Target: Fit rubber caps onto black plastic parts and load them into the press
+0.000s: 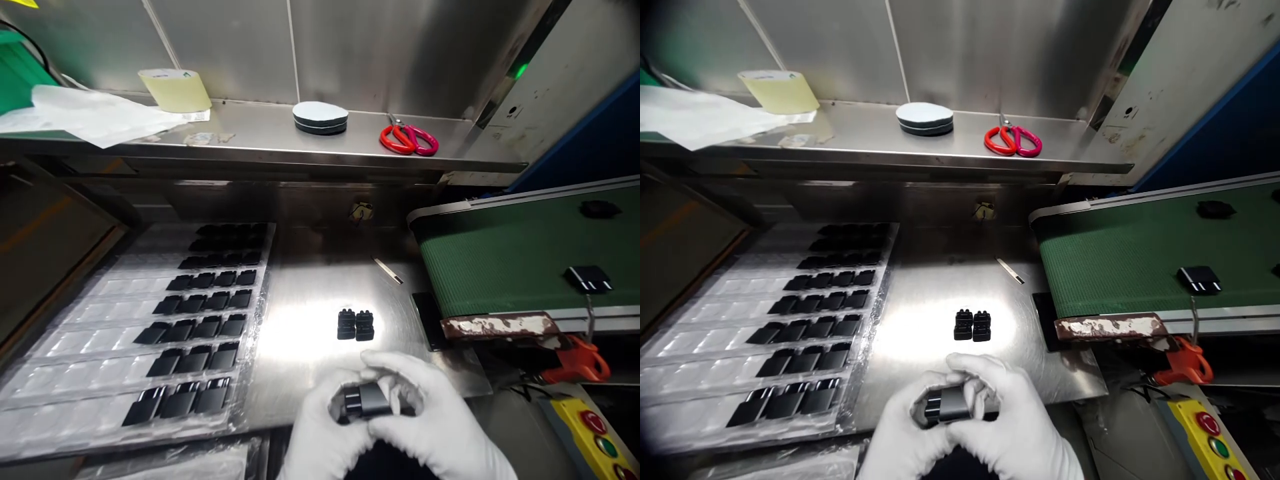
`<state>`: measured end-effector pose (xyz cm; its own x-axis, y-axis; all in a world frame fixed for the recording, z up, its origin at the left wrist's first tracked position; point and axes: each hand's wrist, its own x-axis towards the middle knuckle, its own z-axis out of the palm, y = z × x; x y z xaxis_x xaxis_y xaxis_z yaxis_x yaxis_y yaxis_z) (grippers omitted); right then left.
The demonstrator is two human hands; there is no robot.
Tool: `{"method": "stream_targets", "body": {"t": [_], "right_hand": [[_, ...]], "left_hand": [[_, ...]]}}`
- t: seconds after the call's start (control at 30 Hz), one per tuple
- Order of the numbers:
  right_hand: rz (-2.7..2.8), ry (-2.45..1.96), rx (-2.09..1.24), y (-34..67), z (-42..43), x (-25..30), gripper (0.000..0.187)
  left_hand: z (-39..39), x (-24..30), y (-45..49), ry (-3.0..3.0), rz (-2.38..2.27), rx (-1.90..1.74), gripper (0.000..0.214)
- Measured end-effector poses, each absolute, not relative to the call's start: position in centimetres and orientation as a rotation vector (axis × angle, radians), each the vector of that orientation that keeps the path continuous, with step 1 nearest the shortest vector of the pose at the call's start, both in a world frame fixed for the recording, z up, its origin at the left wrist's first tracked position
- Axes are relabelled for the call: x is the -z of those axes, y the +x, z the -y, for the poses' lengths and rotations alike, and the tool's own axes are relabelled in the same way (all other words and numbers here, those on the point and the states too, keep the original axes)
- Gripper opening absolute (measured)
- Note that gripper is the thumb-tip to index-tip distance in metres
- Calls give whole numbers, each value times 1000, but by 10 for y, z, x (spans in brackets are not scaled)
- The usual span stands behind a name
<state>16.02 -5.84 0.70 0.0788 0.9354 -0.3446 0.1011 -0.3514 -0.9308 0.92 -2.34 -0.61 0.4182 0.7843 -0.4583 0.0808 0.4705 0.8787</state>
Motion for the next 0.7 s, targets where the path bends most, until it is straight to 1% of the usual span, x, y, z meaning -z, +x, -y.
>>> {"method": "stream_targets", "body": {"t": [0.1, 0.17, 0.2, 0.27, 0.33, 0.4, 0.47, 0.5, 0.6, 0.7], "right_hand": [[842, -1561, -1333, 158, 62, -14, 66], [661, -1553, -1422, 159, 63, -19, 66], [589, -1529, -1489, 160, 63, -20, 67], [568, -1417, -1613, 163, 61, -18, 67], [678, -1302, -1625, 167, 59, -12, 67], [798, -1229, -1539, 173, 58, -3, 67], [865, -1181, -1414, 182, 57, 5, 66], [900, -1148, -1360, 188, 56, 8, 65], [1138, -1051, -1204, 208, 50, 13, 67], [1528, -989, -978, 225, 42, 13, 72]], "left_hand": [[25, 7, 2, 966, -1082, -678, 38], [23, 11, -3, 1046, -990, -797, 35], [21, 13, -5, 1126, -920, -864, 38], [19, 17, -5, 1342, -766, -983, 54], [19, 16, 0, 1454, -720, -1062, 63], [19, 9, 10, 1312, -876, -1035, 69], [17, -3, 24, 1026, -1062, -912, 82], [15, -11, 30, 884, -1104, -840, 84], [9, -33, 45, 586, -1099, -703, 62], [6, -49, 55, 633, -1092, -725, 54]]}}
